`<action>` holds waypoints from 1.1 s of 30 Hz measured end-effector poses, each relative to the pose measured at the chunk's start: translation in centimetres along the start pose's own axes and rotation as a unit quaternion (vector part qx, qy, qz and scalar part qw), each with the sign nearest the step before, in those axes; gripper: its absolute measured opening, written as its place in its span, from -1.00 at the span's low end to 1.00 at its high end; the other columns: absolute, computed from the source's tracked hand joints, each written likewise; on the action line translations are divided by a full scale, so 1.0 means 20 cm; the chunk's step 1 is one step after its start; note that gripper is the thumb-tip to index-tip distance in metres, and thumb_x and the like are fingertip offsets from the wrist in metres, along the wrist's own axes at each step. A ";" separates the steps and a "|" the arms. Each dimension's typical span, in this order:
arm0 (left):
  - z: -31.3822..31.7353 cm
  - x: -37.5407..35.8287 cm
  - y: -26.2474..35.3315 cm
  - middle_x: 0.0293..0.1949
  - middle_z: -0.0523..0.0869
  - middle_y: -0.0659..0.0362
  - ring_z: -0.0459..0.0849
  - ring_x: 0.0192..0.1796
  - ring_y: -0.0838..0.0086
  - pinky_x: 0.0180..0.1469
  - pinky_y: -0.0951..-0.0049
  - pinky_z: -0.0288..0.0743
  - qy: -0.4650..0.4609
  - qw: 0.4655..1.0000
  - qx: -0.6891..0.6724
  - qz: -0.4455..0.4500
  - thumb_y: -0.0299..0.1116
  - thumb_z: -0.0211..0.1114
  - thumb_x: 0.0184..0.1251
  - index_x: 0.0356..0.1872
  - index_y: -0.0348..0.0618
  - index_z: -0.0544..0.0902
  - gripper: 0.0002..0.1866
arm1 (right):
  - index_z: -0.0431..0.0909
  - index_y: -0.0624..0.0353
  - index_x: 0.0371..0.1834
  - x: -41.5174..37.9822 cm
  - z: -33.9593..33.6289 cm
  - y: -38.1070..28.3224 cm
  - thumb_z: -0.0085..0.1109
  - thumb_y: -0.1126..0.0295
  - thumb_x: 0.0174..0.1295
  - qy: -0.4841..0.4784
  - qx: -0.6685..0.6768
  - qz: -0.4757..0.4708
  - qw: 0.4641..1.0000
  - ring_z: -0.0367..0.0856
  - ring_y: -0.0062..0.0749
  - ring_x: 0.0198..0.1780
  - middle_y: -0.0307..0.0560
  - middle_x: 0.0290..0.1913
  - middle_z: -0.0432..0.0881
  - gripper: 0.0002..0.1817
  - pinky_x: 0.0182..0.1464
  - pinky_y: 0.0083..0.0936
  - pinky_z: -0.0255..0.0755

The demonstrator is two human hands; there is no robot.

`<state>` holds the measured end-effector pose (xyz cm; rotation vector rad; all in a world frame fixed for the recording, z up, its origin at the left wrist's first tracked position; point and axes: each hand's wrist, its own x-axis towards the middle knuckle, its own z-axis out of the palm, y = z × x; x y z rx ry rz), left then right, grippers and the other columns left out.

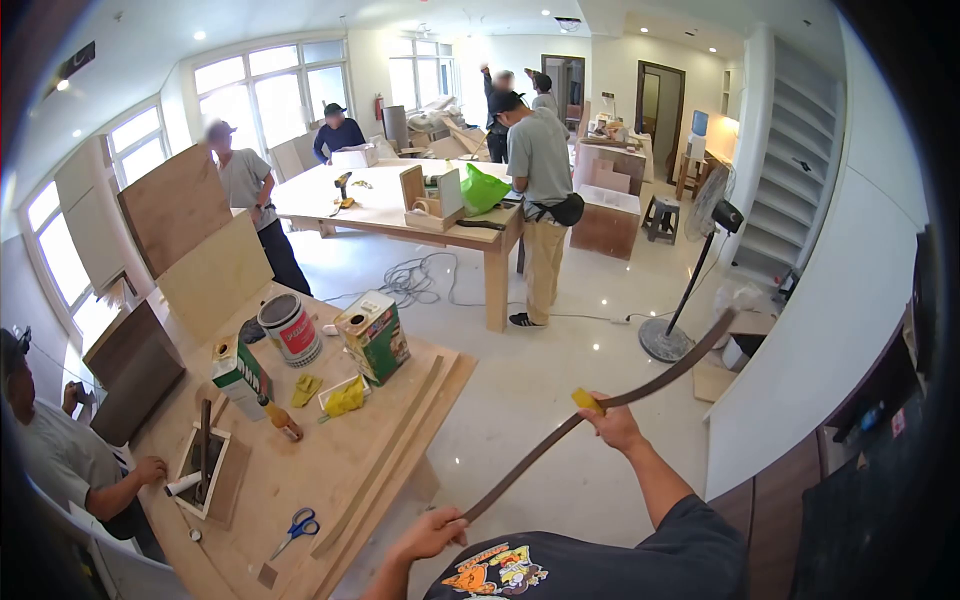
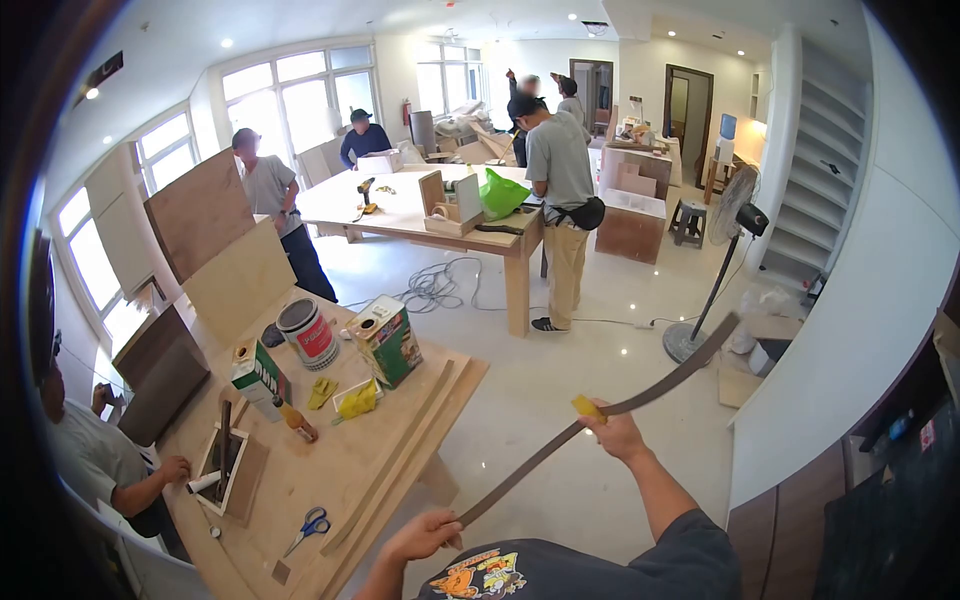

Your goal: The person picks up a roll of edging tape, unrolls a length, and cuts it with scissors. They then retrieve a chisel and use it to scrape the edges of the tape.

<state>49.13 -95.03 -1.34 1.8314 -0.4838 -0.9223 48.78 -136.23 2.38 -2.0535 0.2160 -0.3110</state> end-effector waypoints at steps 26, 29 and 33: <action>0.23 0.23 0.24 -0.59 0.49 0.31 0.45 -0.51 0.62 -0.41 0.51 0.40 0.047 0.989 -0.135 0.028 -0.20 0.09 0.51 -0.29 -0.27 0.58 -0.69 | 0.55 0.19 0.14 -0.14 0.38 -0.26 0.39 0.17 0.19 -0.200 0.065 0.006 0.978 0.52 -0.64 -0.50 -0.17 -0.36 0.68 -0.49 -0.42 -0.60 0.47; 0.21 0.13 0.26 -0.62 0.46 0.33 0.41 -0.53 0.66 -0.45 0.54 0.35 0.034 0.993 -0.104 0.042 -0.21 0.07 0.52 -0.28 -0.26 0.58 -0.70 | 0.57 0.25 0.09 -0.01 0.21 -0.26 0.39 0.13 0.19 -0.115 0.023 0.037 0.992 0.59 -0.54 -0.38 -0.12 -0.30 0.71 -0.49 -0.29 -0.54 0.51; 0.20 -0.05 0.43 -0.62 0.46 0.32 0.40 -0.54 0.66 -0.46 0.55 0.33 0.037 0.999 -0.032 0.009 -0.22 0.07 0.52 -0.27 -0.24 0.59 -0.71 | 0.58 0.29 0.05 0.13 -0.01 -0.20 0.35 0.14 0.21 -0.041 -0.088 -0.124 0.988 0.67 -0.30 -0.26 0.06 -0.24 0.71 -0.51 -0.10 -0.47 0.52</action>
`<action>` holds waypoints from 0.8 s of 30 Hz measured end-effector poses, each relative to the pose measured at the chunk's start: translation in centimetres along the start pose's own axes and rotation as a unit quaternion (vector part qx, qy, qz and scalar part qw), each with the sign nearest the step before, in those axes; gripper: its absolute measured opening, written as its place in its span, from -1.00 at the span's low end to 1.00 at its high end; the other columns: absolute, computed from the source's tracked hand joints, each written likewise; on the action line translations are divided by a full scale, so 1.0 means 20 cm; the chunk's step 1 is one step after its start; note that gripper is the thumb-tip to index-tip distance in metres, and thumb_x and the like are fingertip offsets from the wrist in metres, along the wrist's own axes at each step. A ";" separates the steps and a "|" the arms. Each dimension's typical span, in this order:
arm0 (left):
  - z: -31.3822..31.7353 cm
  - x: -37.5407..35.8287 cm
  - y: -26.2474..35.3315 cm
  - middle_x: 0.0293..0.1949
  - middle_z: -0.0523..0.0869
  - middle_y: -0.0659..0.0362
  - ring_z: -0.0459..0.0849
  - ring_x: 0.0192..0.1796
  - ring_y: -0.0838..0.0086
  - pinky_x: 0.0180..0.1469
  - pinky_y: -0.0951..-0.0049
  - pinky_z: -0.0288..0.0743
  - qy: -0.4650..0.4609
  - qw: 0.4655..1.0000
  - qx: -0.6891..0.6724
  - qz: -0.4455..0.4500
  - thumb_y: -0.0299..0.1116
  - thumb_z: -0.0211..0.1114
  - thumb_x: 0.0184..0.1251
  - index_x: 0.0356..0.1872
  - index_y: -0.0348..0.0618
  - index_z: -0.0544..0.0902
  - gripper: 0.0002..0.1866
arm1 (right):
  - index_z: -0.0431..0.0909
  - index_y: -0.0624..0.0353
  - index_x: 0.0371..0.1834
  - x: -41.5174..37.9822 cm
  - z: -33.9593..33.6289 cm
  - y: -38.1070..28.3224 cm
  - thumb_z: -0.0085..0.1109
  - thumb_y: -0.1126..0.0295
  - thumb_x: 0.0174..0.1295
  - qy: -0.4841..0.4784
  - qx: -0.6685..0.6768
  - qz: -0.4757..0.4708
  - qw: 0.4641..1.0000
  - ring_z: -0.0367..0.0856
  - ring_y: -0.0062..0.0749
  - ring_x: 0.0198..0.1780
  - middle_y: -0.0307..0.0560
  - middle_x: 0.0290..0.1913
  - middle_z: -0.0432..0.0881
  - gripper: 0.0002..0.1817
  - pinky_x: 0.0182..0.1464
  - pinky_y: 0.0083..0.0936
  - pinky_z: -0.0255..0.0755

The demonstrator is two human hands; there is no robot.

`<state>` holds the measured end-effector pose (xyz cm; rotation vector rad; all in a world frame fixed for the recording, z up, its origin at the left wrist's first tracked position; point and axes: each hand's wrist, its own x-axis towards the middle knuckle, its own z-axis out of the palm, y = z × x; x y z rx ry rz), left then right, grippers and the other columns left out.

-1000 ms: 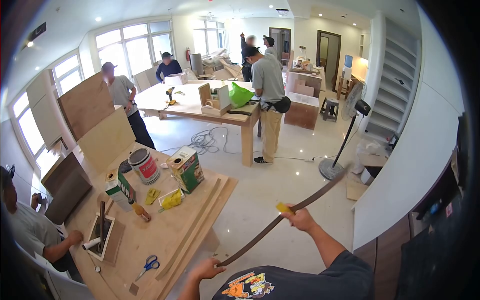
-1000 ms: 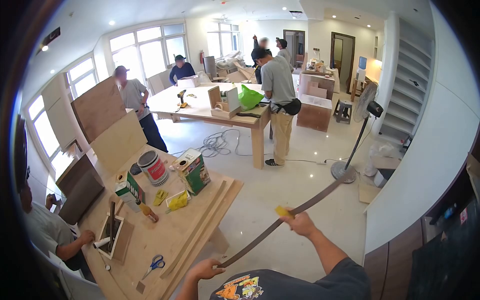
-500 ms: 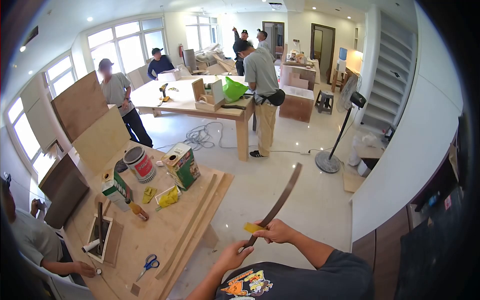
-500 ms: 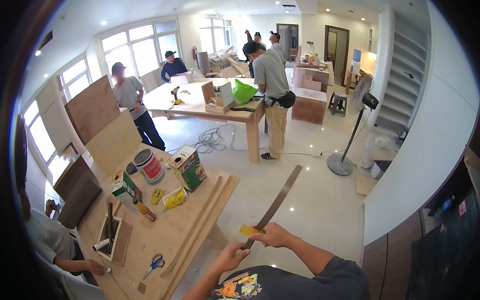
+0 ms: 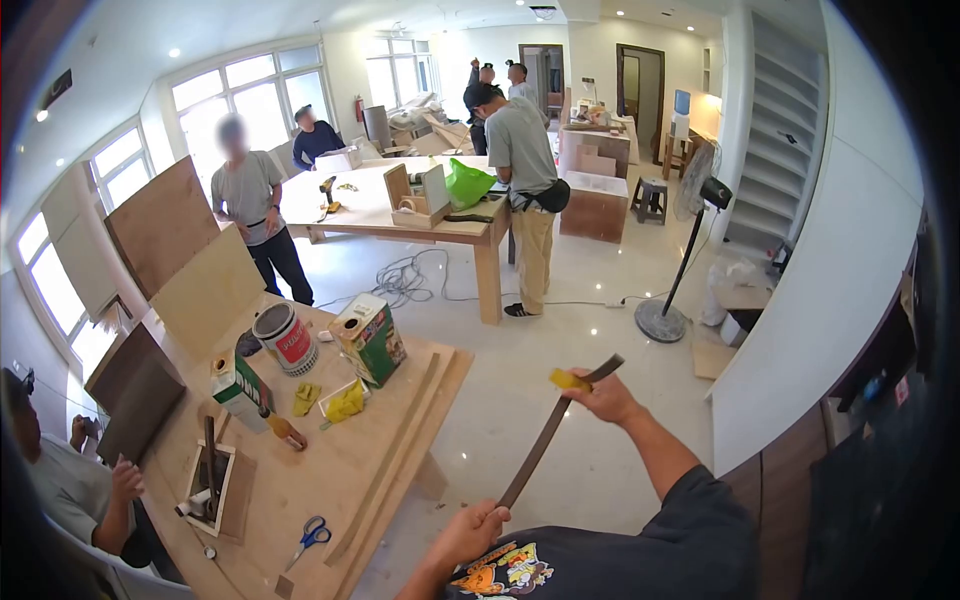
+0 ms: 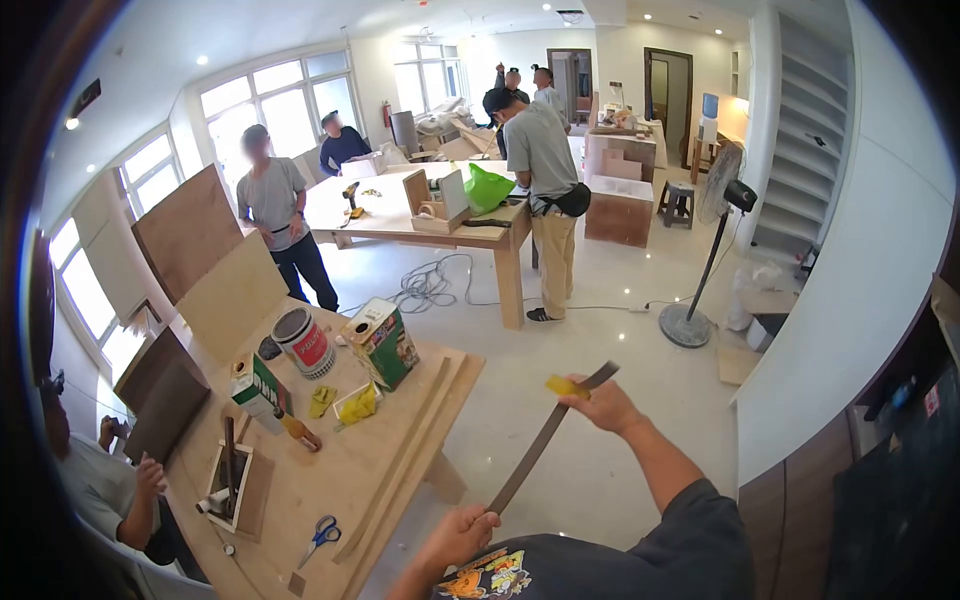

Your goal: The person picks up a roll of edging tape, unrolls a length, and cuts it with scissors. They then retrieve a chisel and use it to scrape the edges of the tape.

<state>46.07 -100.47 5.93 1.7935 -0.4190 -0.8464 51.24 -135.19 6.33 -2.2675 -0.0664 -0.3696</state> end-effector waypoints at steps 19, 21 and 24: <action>-0.09 0.13 -0.27 -0.36 0.68 0.15 0.67 -0.30 0.49 -0.31 0.52 0.54 -0.059 0.977 -0.204 -0.013 -0.40 -0.05 0.55 0.13 -0.26 0.43 -0.74 | 0.65 0.15 -0.19 -0.14 0.09 -0.06 0.12 0.21 0.40 -0.092 0.284 0.239 0.924 0.51 -0.65 -0.64 -0.26 -0.51 0.58 -0.75 -0.60 -0.66 0.41; -0.06 0.25 -0.30 -0.32 0.68 0.13 0.67 -0.31 0.48 -0.31 0.52 0.55 -0.022 0.975 -0.221 -0.008 -0.41 -0.03 0.55 0.13 -0.27 0.43 -0.74 | 0.51 0.17 0.06 -0.25 0.27 -0.21 0.08 0.12 0.40 -0.216 0.340 0.255 0.879 0.55 -0.63 -0.61 -0.15 -0.40 0.61 -0.64 -0.60 -0.68 0.41; 0.00 0.27 -0.20 -0.34 0.66 0.19 0.65 -0.35 0.53 -0.33 0.55 0.53 -0.034 0.978 -0.204 0.017 -0.40 -0.05 0.56 0.05 -0.25 0.48 -0.78 | 0.33 0.21 0.22 -0.36 0.52 -0.21 0.05 -0.03 0.38 -0.313 0.491 0.257 0.771 0.56 -0.62 -0.60 -0.06 -0.38 0.62 -0.43 -0.64 -0.75 0.35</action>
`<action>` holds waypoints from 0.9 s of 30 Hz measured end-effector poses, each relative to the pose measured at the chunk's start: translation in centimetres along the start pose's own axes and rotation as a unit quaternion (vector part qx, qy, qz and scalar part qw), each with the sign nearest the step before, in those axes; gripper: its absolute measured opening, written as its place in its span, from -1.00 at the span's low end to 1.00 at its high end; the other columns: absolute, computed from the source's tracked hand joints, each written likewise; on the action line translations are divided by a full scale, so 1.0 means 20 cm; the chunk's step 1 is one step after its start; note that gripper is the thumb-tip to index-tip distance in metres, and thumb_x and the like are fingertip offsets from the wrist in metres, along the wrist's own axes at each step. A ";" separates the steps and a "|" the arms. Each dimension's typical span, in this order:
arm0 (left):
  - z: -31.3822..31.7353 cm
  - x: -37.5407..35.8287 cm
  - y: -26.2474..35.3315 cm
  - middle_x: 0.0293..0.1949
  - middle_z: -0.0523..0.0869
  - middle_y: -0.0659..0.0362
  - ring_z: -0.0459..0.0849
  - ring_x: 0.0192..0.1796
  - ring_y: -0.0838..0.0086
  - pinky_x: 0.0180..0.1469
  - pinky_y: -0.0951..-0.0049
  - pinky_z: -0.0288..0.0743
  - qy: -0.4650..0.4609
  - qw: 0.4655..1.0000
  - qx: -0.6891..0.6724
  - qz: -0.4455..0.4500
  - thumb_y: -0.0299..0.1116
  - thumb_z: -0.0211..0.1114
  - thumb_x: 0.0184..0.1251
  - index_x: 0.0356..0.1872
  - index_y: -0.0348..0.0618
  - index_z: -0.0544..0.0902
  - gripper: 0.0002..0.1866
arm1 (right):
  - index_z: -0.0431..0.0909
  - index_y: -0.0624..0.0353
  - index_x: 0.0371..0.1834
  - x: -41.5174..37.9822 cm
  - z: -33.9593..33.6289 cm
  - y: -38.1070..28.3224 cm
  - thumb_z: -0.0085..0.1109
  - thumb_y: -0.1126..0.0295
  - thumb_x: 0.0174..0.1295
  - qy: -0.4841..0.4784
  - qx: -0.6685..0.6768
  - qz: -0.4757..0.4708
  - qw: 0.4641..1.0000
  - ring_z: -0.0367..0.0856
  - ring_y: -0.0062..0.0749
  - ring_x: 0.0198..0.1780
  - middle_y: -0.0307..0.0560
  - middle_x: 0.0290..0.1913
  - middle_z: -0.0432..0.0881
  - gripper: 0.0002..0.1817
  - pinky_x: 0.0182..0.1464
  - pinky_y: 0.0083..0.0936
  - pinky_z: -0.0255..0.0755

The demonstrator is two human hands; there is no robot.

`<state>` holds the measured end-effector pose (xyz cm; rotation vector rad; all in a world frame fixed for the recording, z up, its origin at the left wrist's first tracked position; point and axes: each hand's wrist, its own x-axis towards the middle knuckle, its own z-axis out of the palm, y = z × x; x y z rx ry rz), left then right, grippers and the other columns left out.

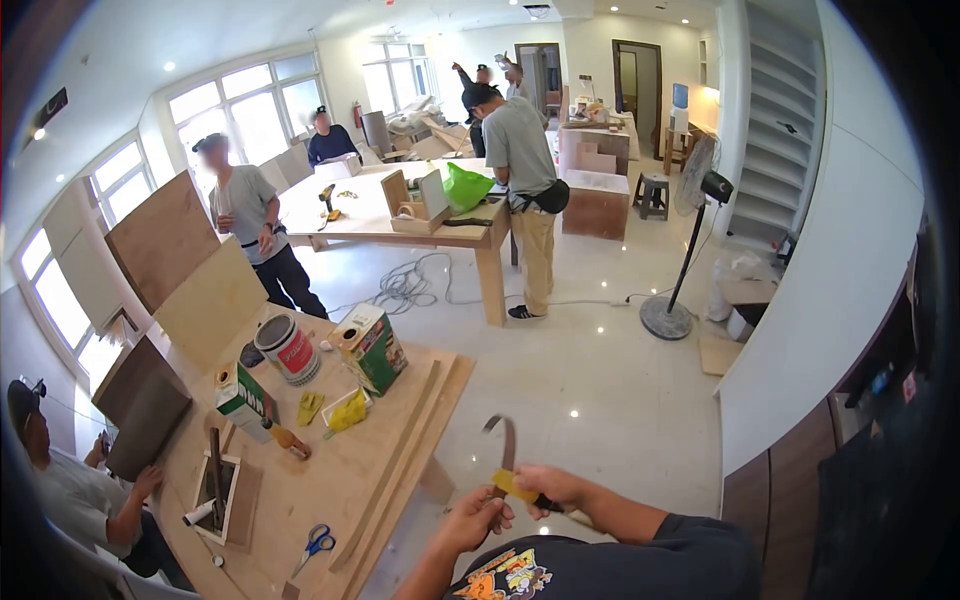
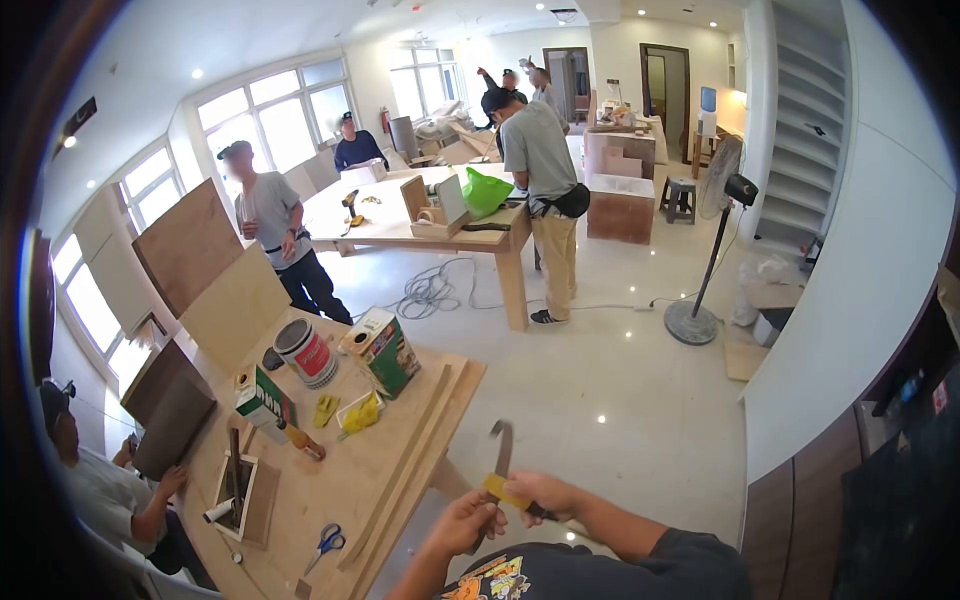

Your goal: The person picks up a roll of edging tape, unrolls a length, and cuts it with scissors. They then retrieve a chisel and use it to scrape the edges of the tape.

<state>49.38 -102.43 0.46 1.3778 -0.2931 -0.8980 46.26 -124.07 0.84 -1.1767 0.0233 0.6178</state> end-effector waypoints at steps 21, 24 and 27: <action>-0.02 -0.35 0.14 -0.49 0.58 0.22 0.53 -0.46 0.53 -0.37 0.46 0.43 0.026 0.957 0.287 0.033 -0.30 0.06 0.46 -0.18 -0.24 0.57 -0.79 | 0.57 0.22 0.05 -0.03 -0.46 -0.41 0.35 0.18 0.20 0.280 -0.576 -0.368 0.674 0.69 -0.03 -0.13 0.12 -0.10 0.69 -0.56 -0.09 -0.35 0.58; -0.07 -0.37 0.09 -0.51 0.58 0.02 0.60 -0.37 0.34 -0.31 0.23 0.46 0.049 0.941 0.304 0.140 -0.32 0.14 0.33 -0.33 -0.30 0.60 -0.78 | 0.56 0.23 0.06 -0.10 -0.48 -0.57 0.34 0.18 0.20 0.309 -0.610 -0.335 0.648 0.68 0.01 -0.11 0.14 -0.09 0.68 -0.55 -0.07 -0.34 0.58; -0.04 -0.48 0.13 -0.49 0.58 0.05 0.59 -0.36 0.34 -0.30 0.26 0.46 0.074 0.936 0.312 0.144 -0.32 0.12 0.34 -0.26 -0.29 0.61 -0.78 | 0.56 0.22 0.07 -0.14 -0.59 -0.67 0.33 0.15 0.20 0.331 -0.635 -0.352 0.603 0.67 0.02 -0.10 0.14 -0.08 0.68 -0.54 -0.09 -0.30 0.58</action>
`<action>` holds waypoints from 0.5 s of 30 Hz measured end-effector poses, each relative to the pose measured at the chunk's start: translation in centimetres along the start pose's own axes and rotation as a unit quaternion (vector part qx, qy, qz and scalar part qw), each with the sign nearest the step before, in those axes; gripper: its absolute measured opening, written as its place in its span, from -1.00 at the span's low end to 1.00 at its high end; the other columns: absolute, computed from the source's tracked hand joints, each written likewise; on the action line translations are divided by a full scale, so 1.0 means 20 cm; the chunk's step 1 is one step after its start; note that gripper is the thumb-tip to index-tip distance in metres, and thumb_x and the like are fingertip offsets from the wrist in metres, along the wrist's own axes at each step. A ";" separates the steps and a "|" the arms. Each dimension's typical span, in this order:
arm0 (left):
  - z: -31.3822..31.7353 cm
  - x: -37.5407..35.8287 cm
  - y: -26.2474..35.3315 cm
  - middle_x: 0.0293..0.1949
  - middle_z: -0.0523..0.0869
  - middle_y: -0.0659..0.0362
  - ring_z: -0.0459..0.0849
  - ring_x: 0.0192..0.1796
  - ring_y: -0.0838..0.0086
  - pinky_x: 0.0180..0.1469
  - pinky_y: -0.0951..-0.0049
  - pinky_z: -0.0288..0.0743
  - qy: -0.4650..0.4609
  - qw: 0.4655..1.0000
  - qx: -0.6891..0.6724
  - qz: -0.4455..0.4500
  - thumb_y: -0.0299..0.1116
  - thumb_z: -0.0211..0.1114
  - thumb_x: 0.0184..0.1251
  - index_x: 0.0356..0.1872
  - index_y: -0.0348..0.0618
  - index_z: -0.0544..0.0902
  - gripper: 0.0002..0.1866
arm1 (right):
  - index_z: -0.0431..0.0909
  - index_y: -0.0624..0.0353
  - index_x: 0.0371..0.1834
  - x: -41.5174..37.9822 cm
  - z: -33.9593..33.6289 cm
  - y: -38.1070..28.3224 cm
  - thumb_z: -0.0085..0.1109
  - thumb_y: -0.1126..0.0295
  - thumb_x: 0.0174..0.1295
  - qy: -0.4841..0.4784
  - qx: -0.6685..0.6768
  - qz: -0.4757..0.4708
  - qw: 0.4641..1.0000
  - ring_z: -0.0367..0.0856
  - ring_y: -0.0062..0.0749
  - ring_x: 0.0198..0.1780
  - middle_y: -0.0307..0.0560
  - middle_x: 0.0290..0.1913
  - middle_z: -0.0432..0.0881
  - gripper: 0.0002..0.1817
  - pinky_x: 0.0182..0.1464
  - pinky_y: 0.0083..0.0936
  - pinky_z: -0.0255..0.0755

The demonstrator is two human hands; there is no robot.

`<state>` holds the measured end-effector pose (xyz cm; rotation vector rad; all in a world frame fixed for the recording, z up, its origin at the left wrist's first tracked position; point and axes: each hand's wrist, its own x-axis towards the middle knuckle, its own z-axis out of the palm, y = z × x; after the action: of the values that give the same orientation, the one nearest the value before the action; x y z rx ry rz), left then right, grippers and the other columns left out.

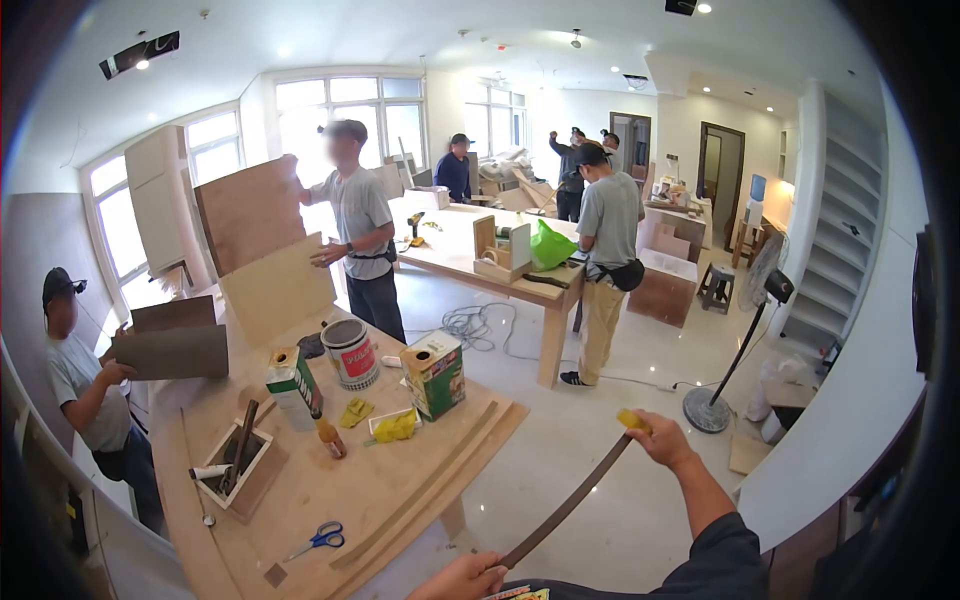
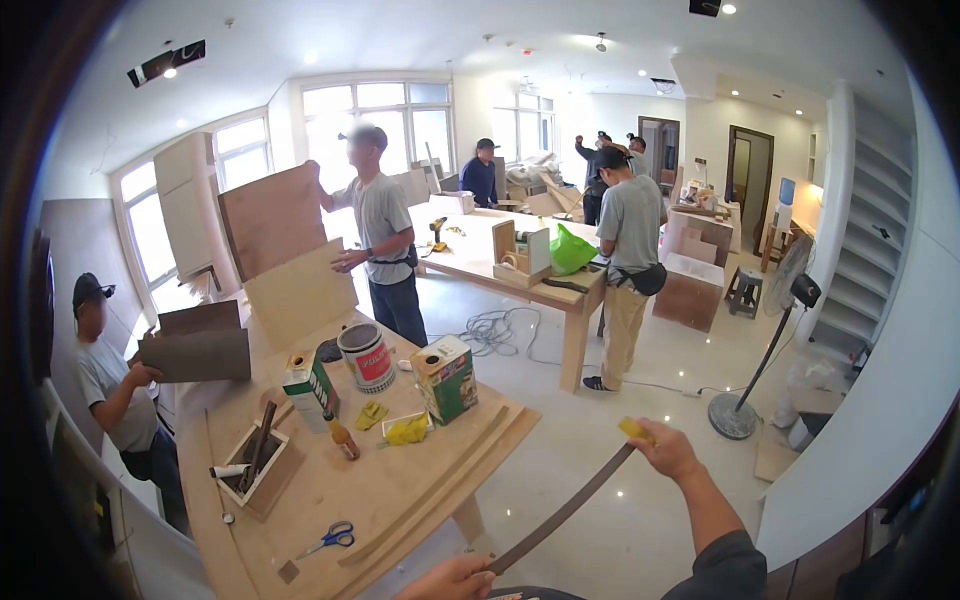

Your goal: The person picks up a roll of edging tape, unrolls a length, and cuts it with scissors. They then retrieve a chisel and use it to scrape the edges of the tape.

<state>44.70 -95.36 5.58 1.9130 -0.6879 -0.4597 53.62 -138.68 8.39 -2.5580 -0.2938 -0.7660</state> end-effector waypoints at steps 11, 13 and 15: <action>-0.03 -0.04 -0.20 -0.51 0.58 0.35 0.46 -0.58 0.63 -0.54 0.52 0.38 -0.027 0.949 -0.285 -0.129 -0.17 0.12 0.49 0.09 -0.10 0.55 -0.69 | 0.61 0.20 -0.21 -0.14 -0.13 -0.03 0.13 0.14 0.37 -0.020 0.363 0.356 0.861 0.47 -0.61 -0.71 -0.22 -0.61 0.53 -0.69 -0.64 -0.62 0.42; 0.03 0.12 -0.25 -0.44 0.59 0.29 0.49 -0.50 0.61 -0.43 0.56 0.42 -0.058 0.941 -0.301 -0.145 -0.28 0.02 0.52 0.21 -0.15 0.45 -0.66 | 0.58 0.19 -0.02 -0.26 0.11 -0.24 0.05 0.16 0.41 -0.174 0.440 0.360 0.804 0.52 -0.57 -0.65 -0.17 -0.51 0.58 -0.67 -0.60 -0.61 0.46; 0.09 0.20 -0.21 -0.40 0.60 0.26 0.50 -0.46 0.60 -0.37 0.58 0.43 -0.072 0.936 -0.315 -0.140 -0.34 -0.03 0.53 0.31 -0.14 0.38 -0.62 | 0.26 0.19 0.37 -0.34 0.24 -0.51 0.00 0.12 0.43 -0.321 0.586 0.321 0.672 0.58 -0.50 -0.56 -0.10 -0.22 0.60 -0.45 -0.53 -0.61 0.49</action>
<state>47.90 -97.77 0.90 1.3700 -0.2979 -0.8911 47.00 -127.96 4.55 -1.3427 -0.0201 0.5378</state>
